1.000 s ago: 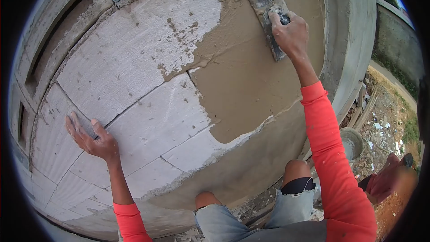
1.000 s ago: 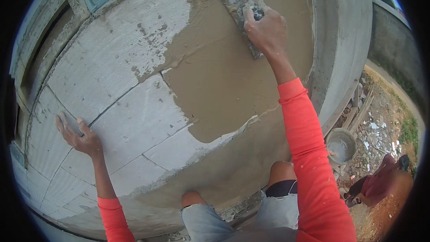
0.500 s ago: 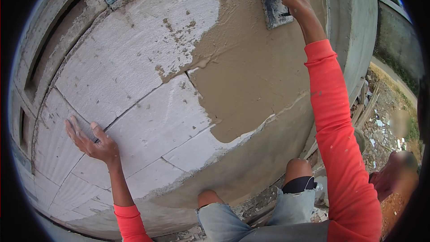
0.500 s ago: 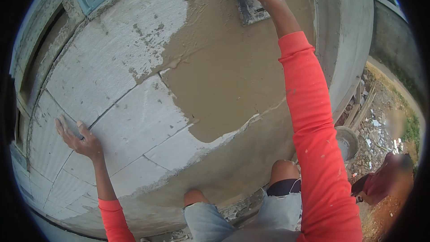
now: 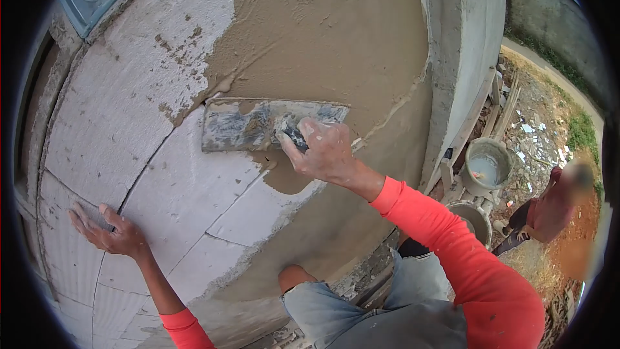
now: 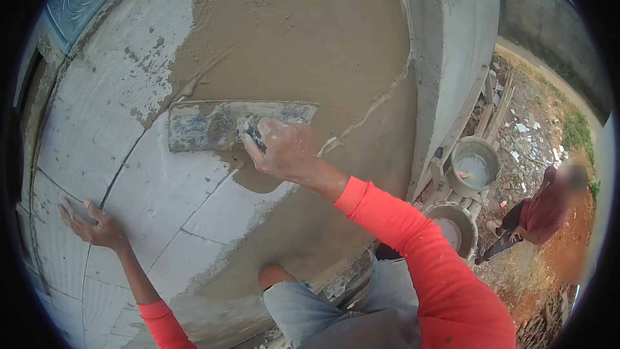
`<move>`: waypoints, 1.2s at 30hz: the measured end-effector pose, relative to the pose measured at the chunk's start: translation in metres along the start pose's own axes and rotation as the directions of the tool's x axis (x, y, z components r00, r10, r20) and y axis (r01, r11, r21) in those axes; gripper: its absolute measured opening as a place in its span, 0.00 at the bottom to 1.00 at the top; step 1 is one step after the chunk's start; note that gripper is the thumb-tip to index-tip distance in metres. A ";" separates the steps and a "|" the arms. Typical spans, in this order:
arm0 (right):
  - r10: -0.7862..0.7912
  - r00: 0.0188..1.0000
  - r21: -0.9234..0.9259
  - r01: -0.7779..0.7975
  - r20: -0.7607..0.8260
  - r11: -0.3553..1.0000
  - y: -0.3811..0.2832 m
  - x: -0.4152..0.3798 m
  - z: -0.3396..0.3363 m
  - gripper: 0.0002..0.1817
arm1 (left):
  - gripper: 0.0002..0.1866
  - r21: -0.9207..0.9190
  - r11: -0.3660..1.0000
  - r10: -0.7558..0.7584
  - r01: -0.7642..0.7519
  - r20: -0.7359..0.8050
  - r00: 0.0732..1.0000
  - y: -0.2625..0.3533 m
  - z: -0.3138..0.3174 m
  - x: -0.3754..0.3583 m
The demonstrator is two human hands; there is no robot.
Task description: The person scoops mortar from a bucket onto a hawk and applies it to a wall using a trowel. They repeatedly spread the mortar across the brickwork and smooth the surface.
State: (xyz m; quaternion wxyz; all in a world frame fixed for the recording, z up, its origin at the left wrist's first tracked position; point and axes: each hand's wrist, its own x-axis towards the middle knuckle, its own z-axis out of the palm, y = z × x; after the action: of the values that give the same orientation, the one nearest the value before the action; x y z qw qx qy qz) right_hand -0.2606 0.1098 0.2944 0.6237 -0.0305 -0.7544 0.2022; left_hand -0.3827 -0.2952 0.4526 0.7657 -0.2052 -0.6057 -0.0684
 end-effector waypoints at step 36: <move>-0.493 0.833 -0.050 0.520 0.250 0.853 0.171 -0.017 -0.048 0.19 | 0.27 0.136 0.990 0.041 -0.047 0.049 0.998 0.000 0.006 -0.005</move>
State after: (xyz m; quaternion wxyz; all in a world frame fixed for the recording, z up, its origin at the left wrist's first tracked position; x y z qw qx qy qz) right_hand -0.2460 0.2741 0.2270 0.5612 0.1579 -0.8124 -0.0121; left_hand -0.3899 -0.2936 0.4493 0.7651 -0.1672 -0.6218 -0.0051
